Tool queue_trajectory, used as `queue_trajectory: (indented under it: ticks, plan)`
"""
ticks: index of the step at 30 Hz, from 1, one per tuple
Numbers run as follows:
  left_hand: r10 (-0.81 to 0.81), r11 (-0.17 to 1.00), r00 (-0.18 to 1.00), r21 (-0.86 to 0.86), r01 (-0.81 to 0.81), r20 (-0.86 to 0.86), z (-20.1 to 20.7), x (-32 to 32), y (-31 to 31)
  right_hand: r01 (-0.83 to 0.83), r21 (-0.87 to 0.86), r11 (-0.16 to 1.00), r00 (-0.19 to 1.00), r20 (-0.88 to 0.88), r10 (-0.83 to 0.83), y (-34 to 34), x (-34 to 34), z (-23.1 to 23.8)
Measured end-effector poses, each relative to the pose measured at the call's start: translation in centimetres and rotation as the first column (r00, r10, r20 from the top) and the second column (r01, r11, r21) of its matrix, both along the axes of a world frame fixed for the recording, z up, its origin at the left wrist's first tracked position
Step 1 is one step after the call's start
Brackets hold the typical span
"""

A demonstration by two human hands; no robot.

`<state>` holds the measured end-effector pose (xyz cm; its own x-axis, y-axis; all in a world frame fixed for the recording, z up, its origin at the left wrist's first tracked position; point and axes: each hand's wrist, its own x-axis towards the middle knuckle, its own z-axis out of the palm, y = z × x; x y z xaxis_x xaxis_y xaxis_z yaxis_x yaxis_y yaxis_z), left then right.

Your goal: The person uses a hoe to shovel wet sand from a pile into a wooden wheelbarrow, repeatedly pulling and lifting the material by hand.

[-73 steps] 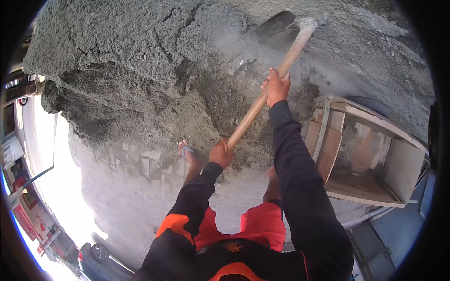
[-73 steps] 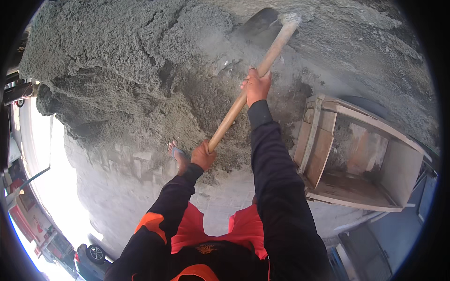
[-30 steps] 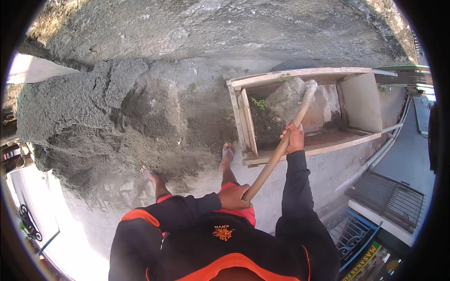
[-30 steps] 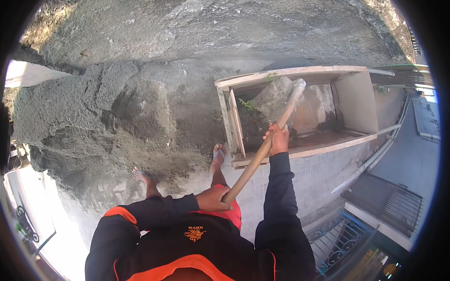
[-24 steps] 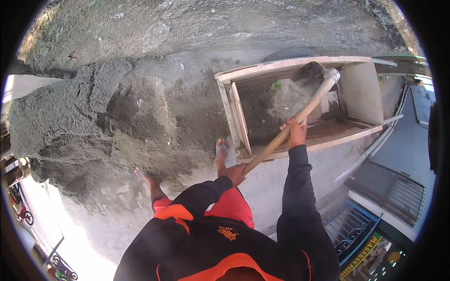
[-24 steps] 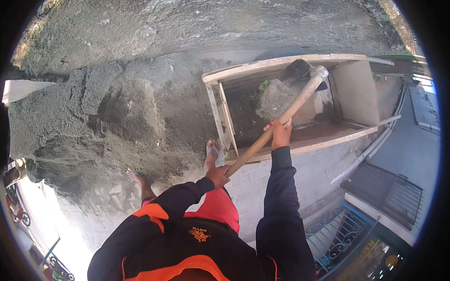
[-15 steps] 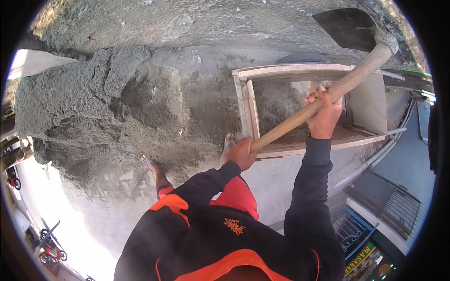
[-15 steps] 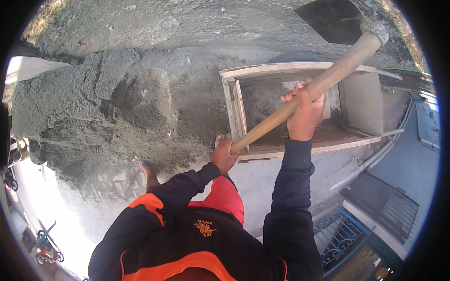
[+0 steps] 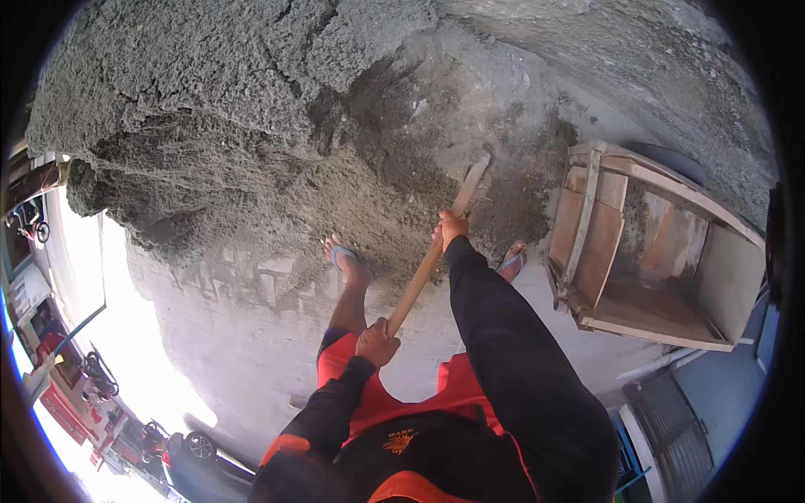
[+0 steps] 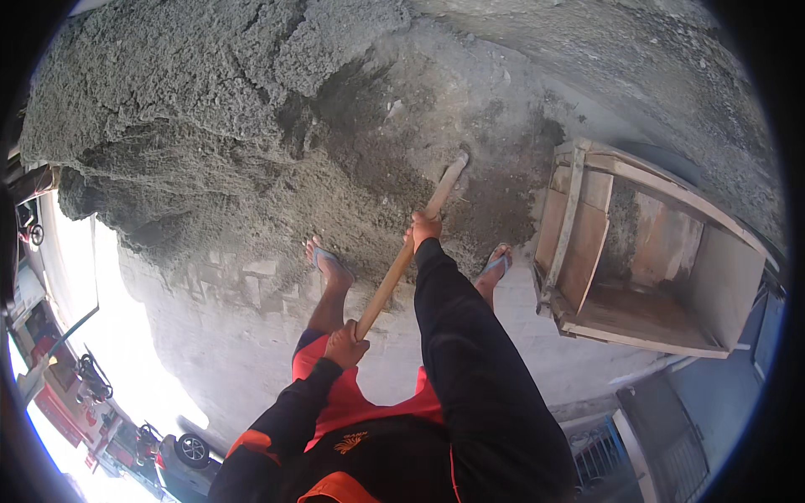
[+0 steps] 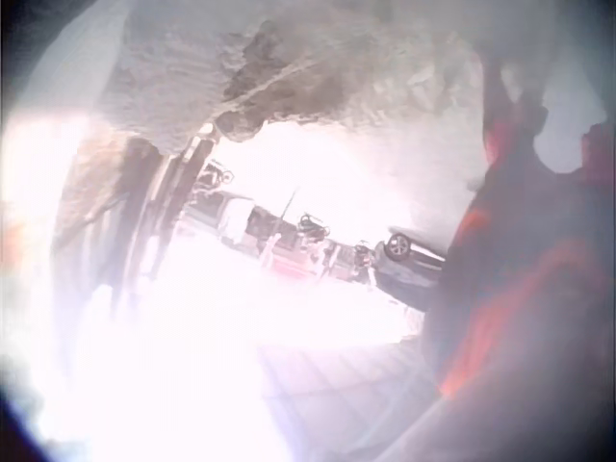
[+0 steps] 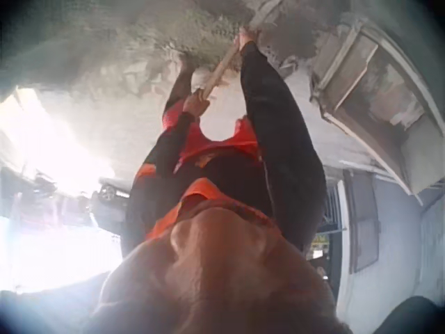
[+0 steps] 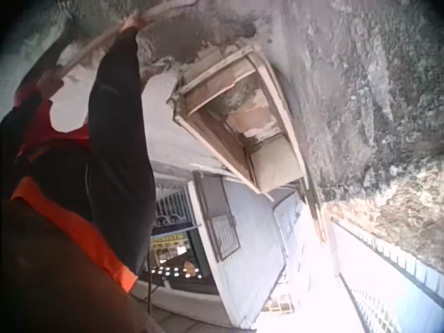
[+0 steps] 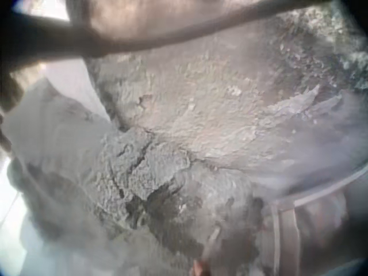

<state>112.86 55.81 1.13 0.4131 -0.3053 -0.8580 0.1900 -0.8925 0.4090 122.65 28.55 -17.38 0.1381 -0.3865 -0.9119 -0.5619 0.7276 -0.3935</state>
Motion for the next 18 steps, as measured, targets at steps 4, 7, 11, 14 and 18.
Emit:
queue_trajectory:
  ticks: [4,7,11,14,18]
  plan:
    - [0.104,0.992,0.992,-0.062,-0.109,-0.074,4.9,5.9,-0.7,0.008,0.132,0.991,0.999,0.044,-0.014,0.3,0.0,-1.7]
    - [0.290,0.918,0.943,-0.230,-0.322,-0.162,9.4,9.1,-3.8,-0.178,0.213,0.961,0.977,0.157,0.147,-2.9,2.2,0.8]
    - [0.416,0.673,0.855,-0.527,-0.519,-0.310,15.9,11.0,-8.5,-0.192,0.275,0.942,0.975,0.159,0.153,-7.3,3.8,6.5]
    - [0.239,0.658,0.917,-0.641,-0.395,-0.320,21.5,11.2,-12.1,-0.174,0.338,0.925,0.970,0.221,0.102,-11.0,2.8,12.4]
    - [-0.081,0.628,0.972,-0.769,-0.123,-0.222,28.9,9.9,-18.4,-0.120,0.348,0.930,0.955,0.295,0.013,-17.3,-0.3,21.5]
